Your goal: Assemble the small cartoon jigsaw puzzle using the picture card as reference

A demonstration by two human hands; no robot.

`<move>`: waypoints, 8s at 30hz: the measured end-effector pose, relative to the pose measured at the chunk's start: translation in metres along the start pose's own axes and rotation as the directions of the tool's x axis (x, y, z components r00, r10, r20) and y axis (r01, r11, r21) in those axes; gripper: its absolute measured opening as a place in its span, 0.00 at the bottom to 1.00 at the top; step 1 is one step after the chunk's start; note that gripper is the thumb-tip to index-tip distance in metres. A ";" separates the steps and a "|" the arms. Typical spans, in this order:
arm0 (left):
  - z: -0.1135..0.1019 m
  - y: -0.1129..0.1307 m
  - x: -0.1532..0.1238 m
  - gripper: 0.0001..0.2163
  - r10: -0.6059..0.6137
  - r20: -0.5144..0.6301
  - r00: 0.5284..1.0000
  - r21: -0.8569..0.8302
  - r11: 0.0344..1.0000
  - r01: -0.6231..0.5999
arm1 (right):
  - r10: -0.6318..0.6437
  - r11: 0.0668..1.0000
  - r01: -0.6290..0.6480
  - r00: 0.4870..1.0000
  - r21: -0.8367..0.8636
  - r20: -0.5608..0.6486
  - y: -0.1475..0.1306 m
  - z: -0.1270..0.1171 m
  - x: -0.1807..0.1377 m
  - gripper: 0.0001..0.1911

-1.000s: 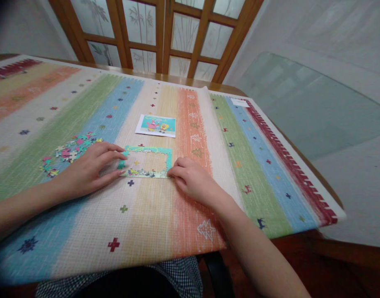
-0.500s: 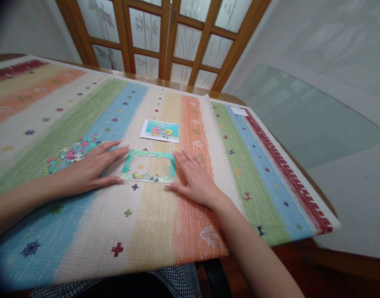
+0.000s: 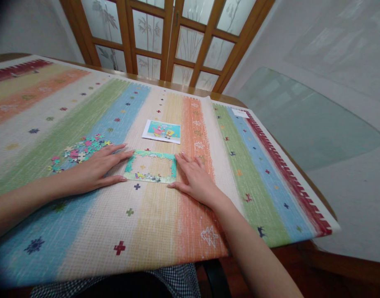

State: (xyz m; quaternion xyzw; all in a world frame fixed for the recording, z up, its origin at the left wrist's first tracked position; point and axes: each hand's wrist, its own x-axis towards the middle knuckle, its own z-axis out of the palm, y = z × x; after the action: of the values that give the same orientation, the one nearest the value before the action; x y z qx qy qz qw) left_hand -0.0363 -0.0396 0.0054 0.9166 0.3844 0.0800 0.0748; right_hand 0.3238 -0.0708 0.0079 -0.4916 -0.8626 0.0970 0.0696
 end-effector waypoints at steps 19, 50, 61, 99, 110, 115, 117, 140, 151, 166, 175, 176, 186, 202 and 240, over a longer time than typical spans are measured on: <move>0.000 0.002 0.000 0.31 0.003 -0.015 1.000 -0.025 1.000 -0.003 | 0.003 1.000 -0.003 1.000 0.008 -0.011 -0.001 -0.004 -0.001 0.47; -0.001 0.009 0.000 0.28 0.018 -0.027 0.999 -0.026 0.999 -0.019 | -0.031 0.999 0.032 0.999 0.008 -0.036 -0.003 -0.003 0.000 0.46; 0.003 0.022 0.005 0.30 -0.045 -0.022 0.999 -0.053 0.998 0.044 | -0.021 1.000 0.021 0.999 0.015 -0.025 -0.005 -0.002 0.001 0.44; 0.012 0.036 0.012 0.10 0.102 -0.226 0.969 0.009 0.995 -0.103 | -0.176 0.984 0.163 0.958 -0.074 -0.228 -0.036 0.008 0.005 0.13; 0.012 0.041 0.012 0.09 0.079 -0.210 0.975 0.003 0.997 -0.080 | -0.169 0.985 0.152 0.952 -0.085 -0.255 -0.040 0.010 0.008 0.09; 0.011 0.042 0.012 0.09 0.075 -0.217 0.973 0.001 0.997 -0.077 | -0.172 0.985 0.158 0.949 -0.074 -0.264 -0.039 0.011 0.008 0.09; 0.012 0.042 0.012 0.09 0.070 -0.221 0.973 -0.008 0.997 -0.073 | -0.177 0.984 0.161 0.948 -0.080 -0.266 -0.039 0.012 0.008 0.10; 0.005 0.025 0.006 0.13 0.105 -0.214 0.971 0.022 0.994 -0.103 | -0.137 0.991 0.132 0.969 -0.036 -0.206 -0.033 0.003 0.002 0.11; 0.005 0.021 0.004 0.20 0.050 -0.209 0.977 -0.025 0.998 -0.056 | -0.102 0.995 0.097 0.966 -0.033 -0.236 -0.019 -0.007 -0.002 0.18; 0.010 0.020 0.005 0.31 -0.023 -0.095 0.995 0.036 0.999 0.026 | -0.007 0.999 0.005 0.999 -0.049 -0.044 -0.007 0.000 -0.003 0.35; 0.010 0.021 0.005 0.29 -0.018 -0.100 0.995 0.021 1.000 0.020 | -0.010 0.999 0.008 0.999 -0.053 -0.045 -0.008 -0.001 -0.002 0.34; 0.010 0.021 0.005 0.29 -0.019 -0.100 0.995 0.025 0.999 0.022 | -0.010 0.999 0.008 0.999 -0.054 -0.041 -0.008 -0.001 -0.002 0.34; 0.011 0.022 0.005 0.28 -0.029 -0.114 0.993 0.015 0.999 0.031 | -0.014 0.998 0.010 0.998 -0.065 -0.057 -0.009 -0.002 -0.002 0.33; 0.011 0.023 0.006 0.28 -0.018 -0.109 0.994 0.037 0.999 0.023 | -0.008 0.998 0.004 0.999 -0.060 -0.053 -0.010 -0.002 -0.001 0.32; 0.015 0.023 0.008 0.29 -0.024 -0.108 0.994 0.045 0.999 0.029 | -0.007 0.999 0.004 0.996 -0.033 -0.088 -0.009 -0.003 -0.002 0.27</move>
State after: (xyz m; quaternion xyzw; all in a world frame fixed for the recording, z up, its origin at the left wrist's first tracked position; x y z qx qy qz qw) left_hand -0.0123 -0.0508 -0.0040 0.9073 0.4018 0.1194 0.0338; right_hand 0.3175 -0.0765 0.0126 -0.4941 -0.8615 0.0609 0.0997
